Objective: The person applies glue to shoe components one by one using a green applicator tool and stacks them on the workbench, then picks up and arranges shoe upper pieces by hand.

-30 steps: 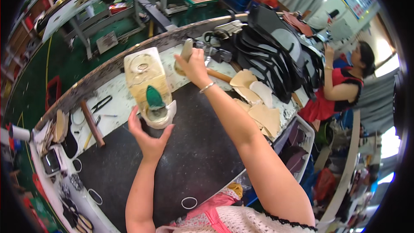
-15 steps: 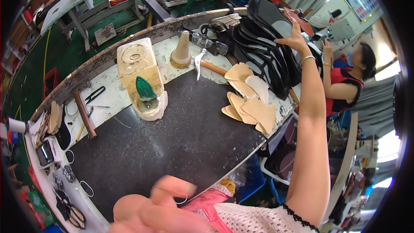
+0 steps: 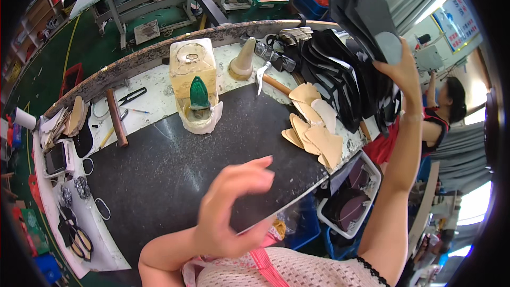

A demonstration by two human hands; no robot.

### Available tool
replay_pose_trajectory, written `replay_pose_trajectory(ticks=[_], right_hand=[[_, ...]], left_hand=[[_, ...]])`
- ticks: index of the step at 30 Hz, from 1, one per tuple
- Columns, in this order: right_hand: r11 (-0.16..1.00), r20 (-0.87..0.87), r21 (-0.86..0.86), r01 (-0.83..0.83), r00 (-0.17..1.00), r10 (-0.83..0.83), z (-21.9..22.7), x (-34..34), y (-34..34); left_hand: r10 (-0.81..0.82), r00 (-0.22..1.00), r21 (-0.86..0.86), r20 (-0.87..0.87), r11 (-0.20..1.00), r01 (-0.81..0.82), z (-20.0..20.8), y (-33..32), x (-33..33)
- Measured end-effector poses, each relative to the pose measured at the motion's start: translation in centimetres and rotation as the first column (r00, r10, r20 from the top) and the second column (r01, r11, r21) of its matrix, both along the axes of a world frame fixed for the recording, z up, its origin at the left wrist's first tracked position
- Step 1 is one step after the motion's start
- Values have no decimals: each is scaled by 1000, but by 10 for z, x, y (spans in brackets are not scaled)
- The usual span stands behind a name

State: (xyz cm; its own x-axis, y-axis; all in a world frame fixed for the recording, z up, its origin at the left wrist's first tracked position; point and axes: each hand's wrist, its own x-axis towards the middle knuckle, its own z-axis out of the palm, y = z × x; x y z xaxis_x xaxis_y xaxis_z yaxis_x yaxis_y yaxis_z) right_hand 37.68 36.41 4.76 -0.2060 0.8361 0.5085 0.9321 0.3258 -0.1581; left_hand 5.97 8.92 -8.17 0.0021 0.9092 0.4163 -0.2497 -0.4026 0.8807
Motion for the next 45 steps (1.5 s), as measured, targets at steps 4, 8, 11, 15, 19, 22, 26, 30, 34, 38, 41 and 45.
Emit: replay_pose_trajectory(ticks=[4, 8, 11, 15, 19, 22, 26, 30, 34, 38, 41, 45], right_hand=[[936, 51, -176, -304, 947, 317, 2, -63, -129], [458, -159, -711, -534, 756, 635, -62, -135, -200], [189, -302, -716, -672, 543, 784, -134, -183, -232], [468, -300, -293, -834, 545, 783, -183, -232, -200], [759, -234, 191, -622, 722, 651, -200, -278, -107], [631, -44, 172, -756, 634, 772, -207, -286, -75], [715, -325, 117, -689, 654, 683, -207, -270, -78], [759, -113, 80, -647, 750, 651, -195, -260, -93], [674, -520, -223, -705, 671, 529, -177, -265, -137], [30, -851, -497, -867, 494, 180, -155, -291, -182], [-119, -707, -594, -796, 446, 549, -173, -334, -201], [-110, -823, -379, -919, 280, 495, -217, -383, -211]], left_hand=[[-63, 886, -295, 459, 930, 219, -59, 3, 43], [252, 661, 119, -707, 963, -240, -115, -57, 2], [518, 716, -654, 467, 748, -115, -117, -107, -19], [754, 590, -768, 289, 551, -328, -114, -146, -63], [888, 413, -581, -201, 232, -780, -125, -161, -67], [836, 319, -78, -446, 319, -945, -133, -172, -55], [711, 197, 583, -675, 678, -447, -141, -188, -40], [588, 112, 523, -801, 778, -349, -153, -181, -41], [620, 219, 502, -753, 757, -419, -160, -160, -42], [823, -34, 695, -567, 455, -557, -159, -151, -30], [774, -58, 659, -631, 496, -565, -162, -154, -25], [784, -47, 666, -620, 493, -560, -170, -155, -26]])
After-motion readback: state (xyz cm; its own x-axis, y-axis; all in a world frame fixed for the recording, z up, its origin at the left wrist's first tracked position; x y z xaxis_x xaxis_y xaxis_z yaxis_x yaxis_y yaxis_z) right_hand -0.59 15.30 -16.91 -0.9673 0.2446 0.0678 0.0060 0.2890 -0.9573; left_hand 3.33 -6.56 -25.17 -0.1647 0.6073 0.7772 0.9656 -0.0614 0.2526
